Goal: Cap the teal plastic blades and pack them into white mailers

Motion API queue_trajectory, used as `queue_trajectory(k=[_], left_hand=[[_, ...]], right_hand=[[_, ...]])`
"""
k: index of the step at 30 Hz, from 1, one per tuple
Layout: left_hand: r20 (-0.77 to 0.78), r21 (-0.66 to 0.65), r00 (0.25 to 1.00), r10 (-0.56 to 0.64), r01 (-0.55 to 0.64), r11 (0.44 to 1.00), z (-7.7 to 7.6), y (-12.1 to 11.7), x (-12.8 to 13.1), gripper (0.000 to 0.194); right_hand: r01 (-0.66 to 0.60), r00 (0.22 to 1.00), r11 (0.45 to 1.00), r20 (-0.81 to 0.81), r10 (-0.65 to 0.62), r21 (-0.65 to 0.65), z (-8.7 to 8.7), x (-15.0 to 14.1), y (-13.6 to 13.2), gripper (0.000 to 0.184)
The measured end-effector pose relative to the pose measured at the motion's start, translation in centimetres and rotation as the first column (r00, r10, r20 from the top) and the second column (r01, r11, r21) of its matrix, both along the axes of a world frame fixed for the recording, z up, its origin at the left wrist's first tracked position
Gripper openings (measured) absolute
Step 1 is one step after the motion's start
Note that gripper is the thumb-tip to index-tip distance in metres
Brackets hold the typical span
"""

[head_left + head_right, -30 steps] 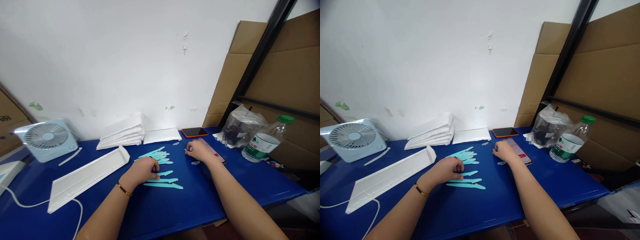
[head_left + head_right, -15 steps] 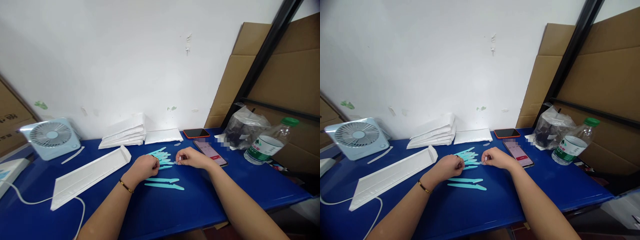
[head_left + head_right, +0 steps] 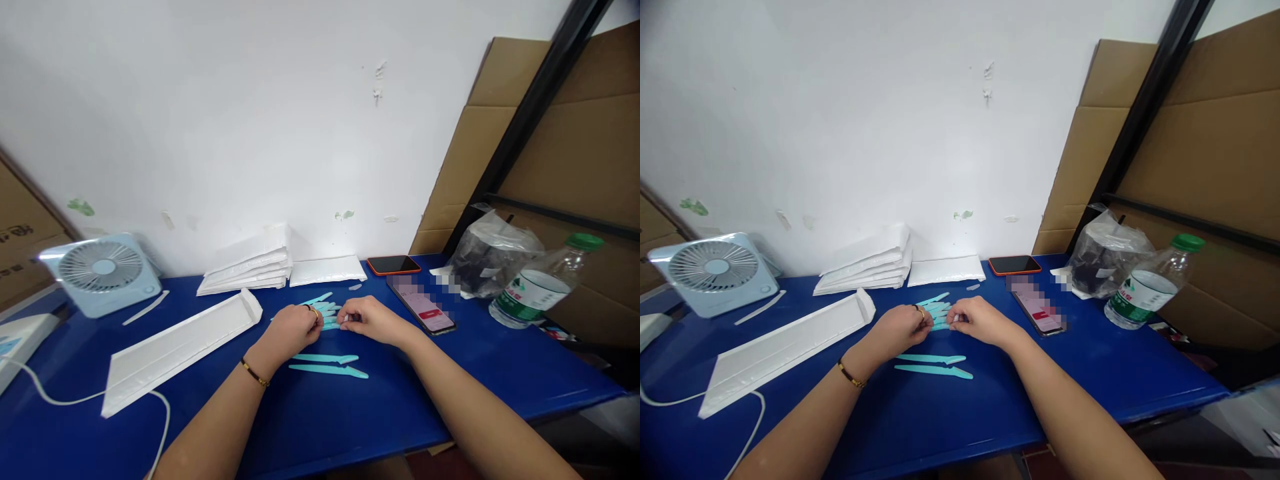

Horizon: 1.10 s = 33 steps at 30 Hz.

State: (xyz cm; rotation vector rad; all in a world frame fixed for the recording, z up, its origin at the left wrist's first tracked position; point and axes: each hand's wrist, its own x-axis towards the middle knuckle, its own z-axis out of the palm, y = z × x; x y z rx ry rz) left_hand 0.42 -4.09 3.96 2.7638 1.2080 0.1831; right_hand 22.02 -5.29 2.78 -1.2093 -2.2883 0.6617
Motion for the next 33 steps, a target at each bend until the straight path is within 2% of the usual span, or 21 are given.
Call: queue_trajectory(k=[3, 5, 7, 9, 12, 15, 19, 23, 25, 28, 33], left_hand=[[0.113, 0.03, 0.99, 0.082, -0.086, 0.996, 0.2, 0.2, -0.2, 0.023], [0.149, -0.041, 0.986, 0.069, -0.064, 0.997, 0.4, 0.1, -0.5, 0.025], [0.117, -0.166, 0.993, -0.02, 0.039, 0.985, 0.4, -0.2, -0.7, 0.02], [0.08, -0.272, 0.991, -0.11, 0.128, 0.954, 0.3, -0.4, -0.8, 0.019], [0.05, -0.313, 0.991, -0.121, 0.13, 0.941, -0.1, -0.6, -0.6, 0.012], [0.021, -0.249, 0.996, -0.086, 0.089, 0.965, -0.5, -0.4, -0.4, 0.009], [-0.041, -0.126, 0.998, -0.055, 0.05, 0.991, -0.9, -0.1, -0.2, 0.011], [-0.051, -0.059, 0.997, -0.053, 0.05, 0.997, -1.0, -0.4, -0.2, 0.014], [-0.022, -0.077, 0.996, -0.084, 0.083, 0.994, -0.9, -0.5, -0.3, 0.011], [-0.006, -0.125, 0.991, -0.135, 0.133, 0.983, -0.8, -0.5, -0.4, 0.02], [-0.043, -0.086, 0.993, -0.108, 0.104, 0.991, -1.0, -0.4, -0.2, 0.01]], right_hand=[[0.1, 0.995, 0.992, -0.035, -0.097, 0.073, 1.1, 1.5, 0.0, 0.019], [0.17, 0.985, 0.981, 0.022, -0.173, 0.095, 1.7, 3.5, 0.1, 0.019], [0.22, 0.963, 0.975, 0.153, -0.221, 0.024, 1.8, 5.9, 0.3, 0.016], [0.277, 0.926, 0.954, 0.298, -0.233, -0.116, 1.4, 7.8, 0.5, 0.02], [0.351, 0.87, 0.905, 0.44, -0.221, -0.24, 0.5, 9.0, 0.8, 0.017], [0.306, 0.888, 0.916, 0.426, -0.176, -0.261, 0.2, 8.0, 0.8, 0.009], [0.125, 0.962, 0.957, 0.268, -0.052, -0.263, 0.7, 5.0, 0.3, 0.008], [-0.015, 0.98, 0.981, 0.193, 0.053, -0.195, 0.8, 3.0, -0.2, 0.007], [-0.032, 0.976, 0.985, 0.207, 0.068, -0.172, 0.7, 2.8, -0.2, 0.007], [-0.006, 0.969, 0.989, 0.245, 0.043, -0.151, 0.5, 3.1, -0.1, 0.006], [0.023, 0.955, 0.998, 0.296, -0.004, -0.058, 0.2, 3.7, 0.2, 0.004]])
